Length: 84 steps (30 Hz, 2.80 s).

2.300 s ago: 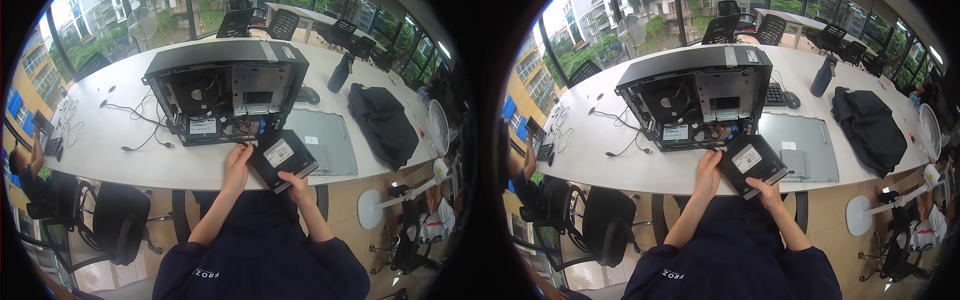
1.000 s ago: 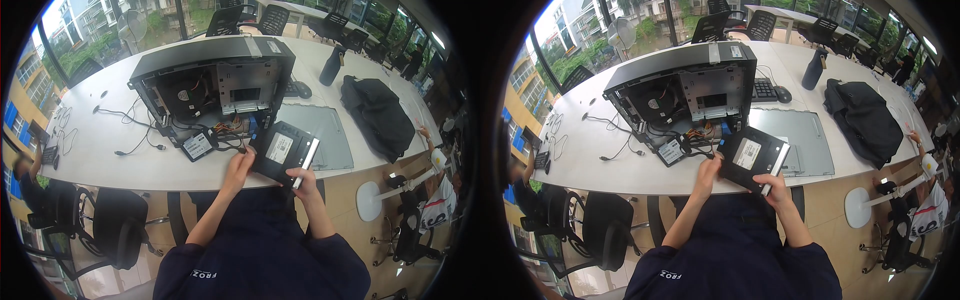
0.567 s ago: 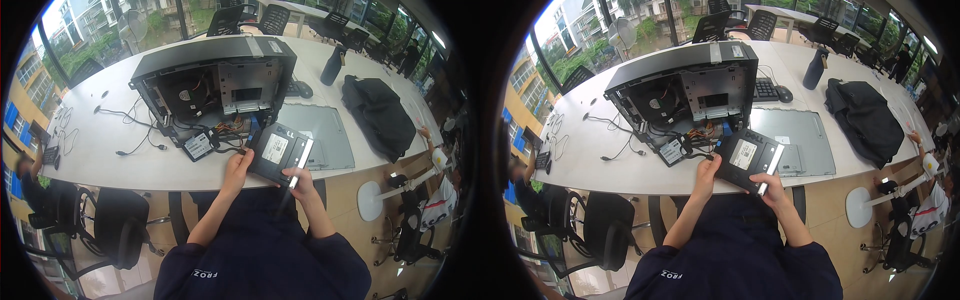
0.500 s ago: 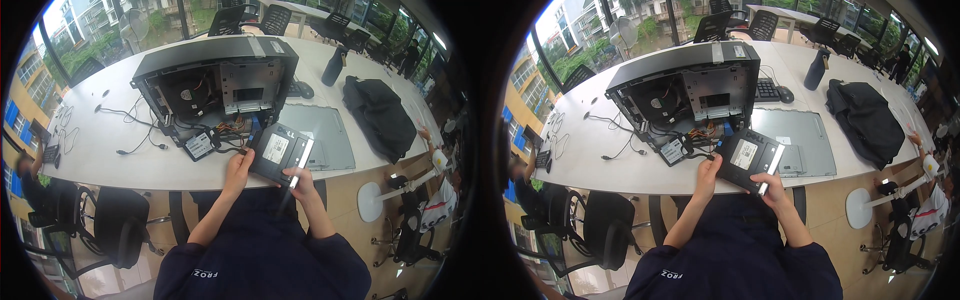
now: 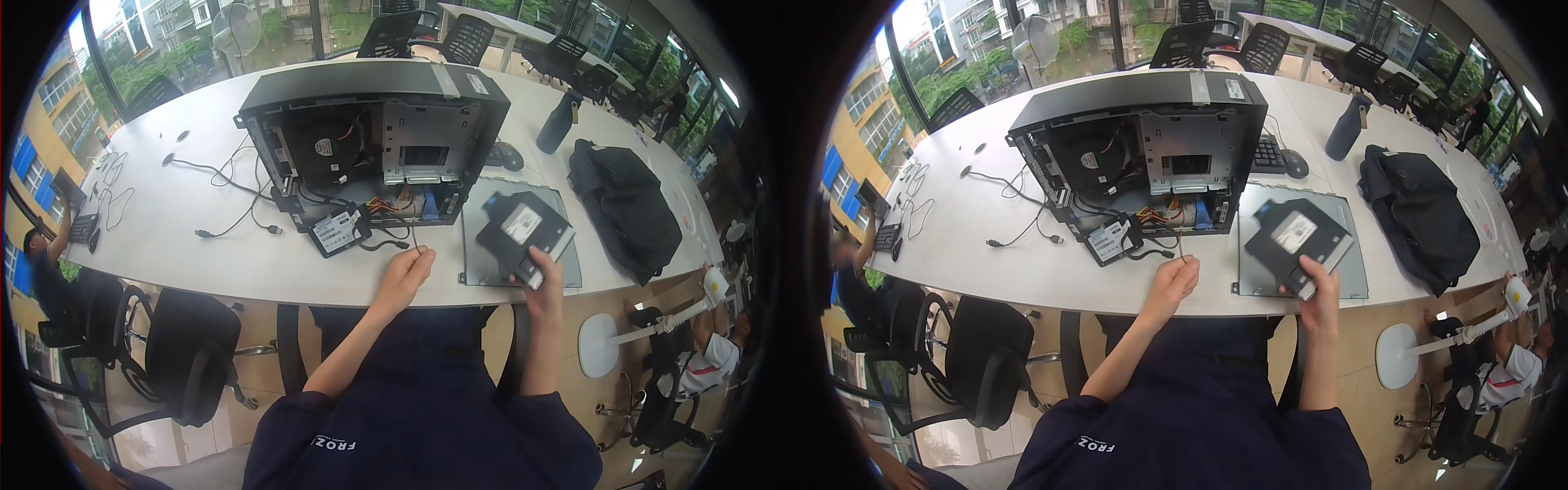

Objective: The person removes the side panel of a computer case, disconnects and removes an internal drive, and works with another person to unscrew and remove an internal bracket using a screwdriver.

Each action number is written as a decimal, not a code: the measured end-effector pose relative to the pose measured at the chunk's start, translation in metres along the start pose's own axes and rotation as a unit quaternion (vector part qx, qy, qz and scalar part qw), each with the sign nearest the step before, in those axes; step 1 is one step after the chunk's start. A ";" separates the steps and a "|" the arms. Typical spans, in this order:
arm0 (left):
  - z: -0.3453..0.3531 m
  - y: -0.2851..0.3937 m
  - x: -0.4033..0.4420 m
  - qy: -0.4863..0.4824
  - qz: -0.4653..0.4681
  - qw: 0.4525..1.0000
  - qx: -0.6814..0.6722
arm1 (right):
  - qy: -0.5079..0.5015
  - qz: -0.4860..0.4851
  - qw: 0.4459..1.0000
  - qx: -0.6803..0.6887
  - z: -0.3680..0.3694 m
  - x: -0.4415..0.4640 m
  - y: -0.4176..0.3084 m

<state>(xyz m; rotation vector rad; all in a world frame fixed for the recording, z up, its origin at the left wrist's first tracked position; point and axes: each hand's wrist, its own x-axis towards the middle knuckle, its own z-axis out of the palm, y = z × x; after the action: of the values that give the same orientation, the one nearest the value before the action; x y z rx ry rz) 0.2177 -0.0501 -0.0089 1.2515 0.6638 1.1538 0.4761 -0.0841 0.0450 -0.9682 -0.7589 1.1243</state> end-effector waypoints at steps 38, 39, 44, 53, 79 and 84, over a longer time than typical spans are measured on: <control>0.010 0.004 -0.001 -0.059 -0.005 0.983 0.172 | 0.137 -0.146 0.979 -0.040 -0.109 0.052 0.022; 0.011 0.015 -0.004 -0.051 -0.001 0.983 0.174 | 0.146 -0.142 0.978 -0.042 -0.116 0.053 0.024; -0.022 0.081 -0.032 -0.122 -0.059 0.901 0.413 | 0.095 -0.099 0.990 -0.007 -0.118 0.052 0.016; -0.130 0.070 -0.066 0.239 0.005 0.705 0.668 | 0.151 -0.086 0.982 -0.073 -0.093 0.046 0.017; -0.121 0.043 -0.037 -0.030 -0.043 0.997 0.048 | -0.314 0.145 0.938 -0.009 0.143 -0.002 0.104; -0.120 0.043 -0.035 -0.041 -0.074 0.993 0.079 | -0.192 0.138 0.971 -0.030 0.158 0.004 0.103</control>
<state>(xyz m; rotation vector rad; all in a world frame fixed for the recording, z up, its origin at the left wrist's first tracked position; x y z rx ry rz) 0.0857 -0.0410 -0.0038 1.3509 0.7841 0.9372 0.2986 -0.0286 0.0147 -0.9376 -0.9943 1.5678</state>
